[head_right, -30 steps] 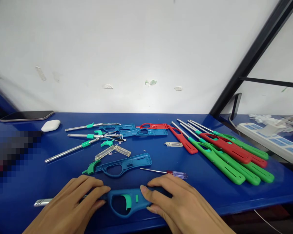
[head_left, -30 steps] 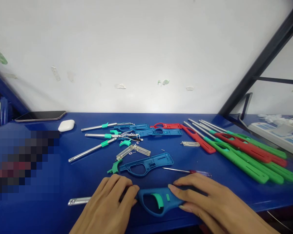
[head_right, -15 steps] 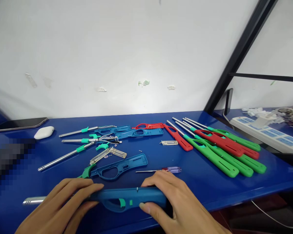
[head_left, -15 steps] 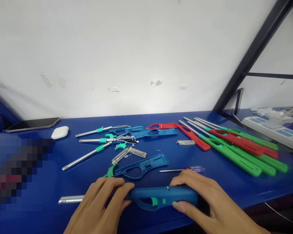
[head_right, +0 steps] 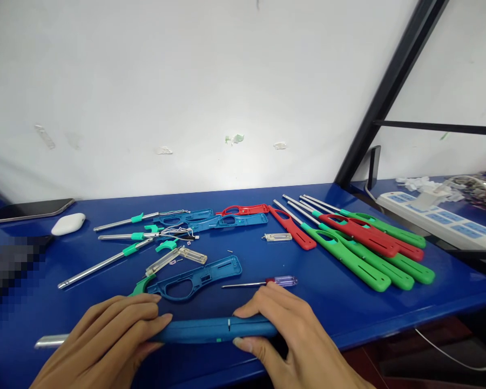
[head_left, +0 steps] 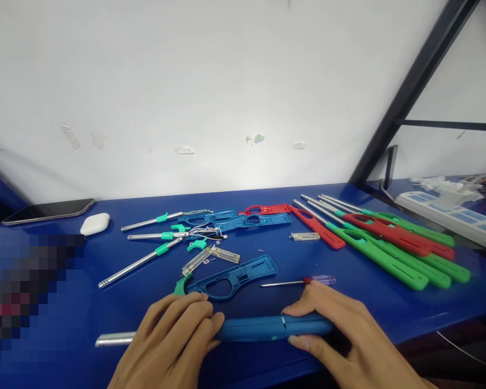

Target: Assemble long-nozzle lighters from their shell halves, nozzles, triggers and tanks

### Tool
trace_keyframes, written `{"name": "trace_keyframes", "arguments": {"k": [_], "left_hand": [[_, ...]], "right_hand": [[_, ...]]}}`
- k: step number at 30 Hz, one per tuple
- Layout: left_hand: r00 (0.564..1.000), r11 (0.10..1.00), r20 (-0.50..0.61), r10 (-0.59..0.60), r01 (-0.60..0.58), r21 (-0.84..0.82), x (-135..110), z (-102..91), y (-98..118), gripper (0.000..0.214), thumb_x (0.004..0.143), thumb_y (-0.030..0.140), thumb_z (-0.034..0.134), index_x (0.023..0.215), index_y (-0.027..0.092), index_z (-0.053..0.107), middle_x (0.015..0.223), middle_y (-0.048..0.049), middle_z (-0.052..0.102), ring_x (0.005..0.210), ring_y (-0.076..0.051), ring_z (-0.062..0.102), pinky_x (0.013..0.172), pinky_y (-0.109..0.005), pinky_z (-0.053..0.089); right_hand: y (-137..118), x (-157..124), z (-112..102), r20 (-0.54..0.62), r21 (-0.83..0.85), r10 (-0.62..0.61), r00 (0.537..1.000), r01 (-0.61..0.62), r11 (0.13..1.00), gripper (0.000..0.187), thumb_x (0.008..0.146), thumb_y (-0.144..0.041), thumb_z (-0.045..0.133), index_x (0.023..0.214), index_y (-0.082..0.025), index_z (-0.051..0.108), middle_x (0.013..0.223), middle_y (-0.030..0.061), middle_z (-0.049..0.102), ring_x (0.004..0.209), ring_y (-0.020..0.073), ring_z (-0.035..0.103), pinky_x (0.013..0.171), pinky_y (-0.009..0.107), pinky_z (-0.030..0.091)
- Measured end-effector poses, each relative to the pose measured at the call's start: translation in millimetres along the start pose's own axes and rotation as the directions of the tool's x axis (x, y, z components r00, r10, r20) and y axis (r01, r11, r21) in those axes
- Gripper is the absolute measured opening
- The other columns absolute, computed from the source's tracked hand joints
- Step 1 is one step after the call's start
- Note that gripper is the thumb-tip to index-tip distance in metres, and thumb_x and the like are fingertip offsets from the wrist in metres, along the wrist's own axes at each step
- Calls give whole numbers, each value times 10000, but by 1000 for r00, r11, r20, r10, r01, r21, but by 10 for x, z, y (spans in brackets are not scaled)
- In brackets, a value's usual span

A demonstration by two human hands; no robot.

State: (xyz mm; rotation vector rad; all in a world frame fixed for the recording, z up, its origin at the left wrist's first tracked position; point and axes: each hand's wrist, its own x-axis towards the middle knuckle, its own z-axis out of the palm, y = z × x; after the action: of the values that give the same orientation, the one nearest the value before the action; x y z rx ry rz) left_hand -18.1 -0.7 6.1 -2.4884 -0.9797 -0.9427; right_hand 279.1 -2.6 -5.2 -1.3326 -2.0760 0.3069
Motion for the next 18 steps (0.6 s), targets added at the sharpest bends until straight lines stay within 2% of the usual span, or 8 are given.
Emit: {"name": "trace_keyframes", "arguments": {"k": [5,8,11,14,17,18], "left_hand": [[998,999,-42,-36,35,-19,61,-4,22,272,1074,91,435,1105,162,696,1044,-31,719,1126,-156,603,1032,-288,420],[999,999,-21,-26,26,-21,55,-26,27,272,1051,68,460,1130,173,698,1056,-31,707,1142,-161,593,1037,-294,418],[999,1000,42,-18,17,13,38,-50,14,273,1037,97,509,1212,202,692,1083,-22,698,1163,-177,583,1047,-313,409],[993,988,99,-63,48,147,-2,-111,-59,353,1055,249,536,1401,248,607,1195,-34,683,1224,-237,561,1043,-373,410],[980,942,89,-176,141,304,-94,-249,-228,566,1055,478,493,1562,231,441,1436,-104,578,1298,-328,527,1013,-444,447],[977,929,60,-203,173,327,-130,-304,-294,574,1049,502,489,1550,223,455,1445,-112,573,1275,-334,544,996,-450,457]], "right_hand": [[-86,36,-57,-4,-5,8,1000,-8,1000,243,937,-531,659,1072,-341,727,1078,-7,796,1090,210,756,946,265,613],[-124,30,-47,52,37,36,998,-37,999,228,932,-527,667,1040,-334,721,1003,-21,796,967,160,781,832,153,612],[-143,43,-18,51,42,24,998,-27,999,245,911,-553,689,1039,-355,757,968,-32,813,903,157,794,753,125,614],[-122,72,7,-69,41,10,998,-8,999,271,880,-600,705,1015,-384,797,940,-37,829,859,175,807,705,140,627],[-88,99,10,-115,58,48,992,-41,997,271,879,-619,692,986,-399,809,911,-39,829,811,170,810,623,128,619],[-80,104,6,-118,60,62,991,-55,997,267,879,-617,692,989,-403,809,915,-39,829,815,168,810,616,123,615]]}}
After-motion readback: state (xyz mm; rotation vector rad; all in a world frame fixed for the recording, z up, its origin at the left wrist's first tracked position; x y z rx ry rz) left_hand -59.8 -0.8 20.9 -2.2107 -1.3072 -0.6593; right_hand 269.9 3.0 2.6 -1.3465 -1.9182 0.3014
